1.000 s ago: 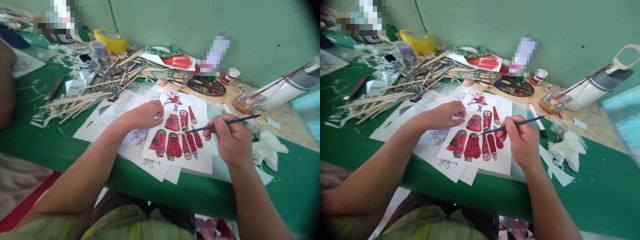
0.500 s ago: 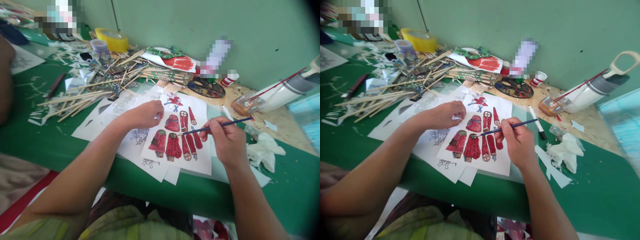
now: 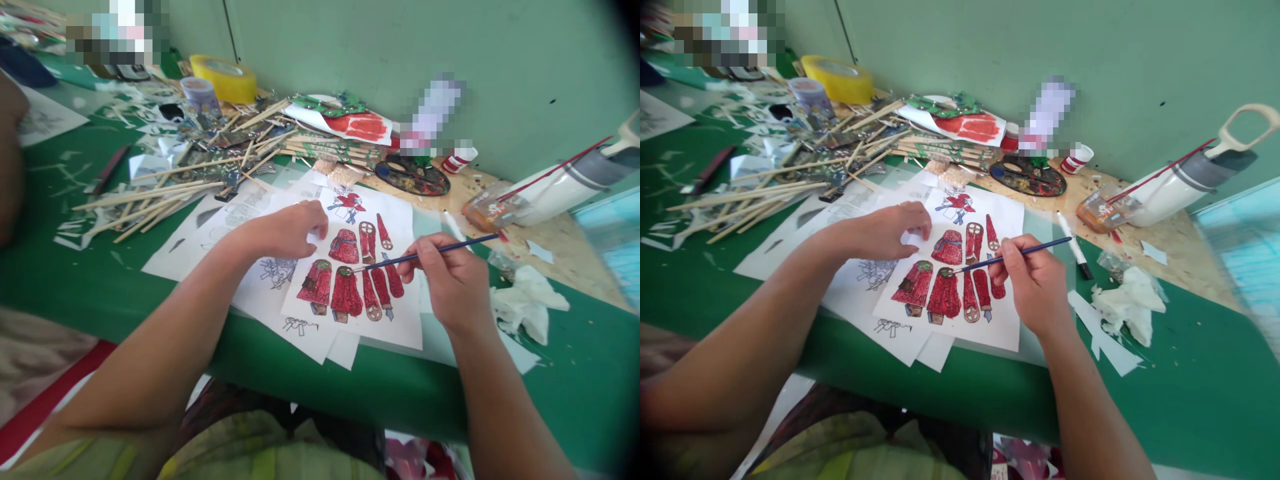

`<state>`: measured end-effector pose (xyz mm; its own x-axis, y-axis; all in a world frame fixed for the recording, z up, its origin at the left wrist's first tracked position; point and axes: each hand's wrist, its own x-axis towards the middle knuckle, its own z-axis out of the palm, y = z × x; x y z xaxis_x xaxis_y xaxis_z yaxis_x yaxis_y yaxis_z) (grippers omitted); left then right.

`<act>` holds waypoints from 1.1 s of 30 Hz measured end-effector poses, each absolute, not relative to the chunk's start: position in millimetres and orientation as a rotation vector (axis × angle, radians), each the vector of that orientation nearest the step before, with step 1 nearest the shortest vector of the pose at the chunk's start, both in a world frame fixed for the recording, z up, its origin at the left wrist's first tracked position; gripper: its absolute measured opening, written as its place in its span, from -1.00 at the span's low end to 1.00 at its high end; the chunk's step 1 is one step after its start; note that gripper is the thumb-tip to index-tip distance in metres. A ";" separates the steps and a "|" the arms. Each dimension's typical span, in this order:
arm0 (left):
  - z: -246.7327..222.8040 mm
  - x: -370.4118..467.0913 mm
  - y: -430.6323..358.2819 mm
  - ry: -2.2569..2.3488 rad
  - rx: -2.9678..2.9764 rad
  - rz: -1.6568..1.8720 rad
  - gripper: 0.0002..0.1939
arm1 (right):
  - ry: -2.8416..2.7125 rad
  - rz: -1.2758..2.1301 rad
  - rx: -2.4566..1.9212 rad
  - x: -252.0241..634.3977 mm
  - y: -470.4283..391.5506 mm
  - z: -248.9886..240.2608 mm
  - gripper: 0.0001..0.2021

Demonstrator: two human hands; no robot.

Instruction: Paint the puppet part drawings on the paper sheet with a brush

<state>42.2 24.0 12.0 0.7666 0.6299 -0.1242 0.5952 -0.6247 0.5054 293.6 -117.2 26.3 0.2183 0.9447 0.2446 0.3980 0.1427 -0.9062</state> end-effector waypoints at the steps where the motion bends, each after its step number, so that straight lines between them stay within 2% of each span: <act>1: 13.3 41.7 23.5 0.921 2.425 0.066 -0.70 | -1.361 0.656 -1.437 293.5 -117.2 26.3 -0.74; 6: 20.4 38.9 20.8 0.894 2.434 -0.023 -0.64 | -1.365 0.661 -1.438 292.6 -117.2 27.0 -0.74; 15: 32.4 39.2 11.7 0.887 2.467 -0.114 -0.63 | -1.360 0.663 -1.447 290.6 -117.4 29.9 -0.75; 21: 34.6 43.9 -2.7 0.958 2.514 -0.130 -0.50 | -1.346 0.661 -1.417 292.0 -118.0 29.1 -0.75; 33: 36.9 54.5 -18.6 0.948 2.681 -0.134 -0.64 | -1.273 0.674 -1.329 294.4 -117.9 21.8 -0.77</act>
<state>54.5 -18.6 36.9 0.7787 0.6001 -0.1832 0.6274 -0.7400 0.2426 294.4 -117.9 21.8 0.2554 0.9255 0.2796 0.2892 0.2028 -0.9355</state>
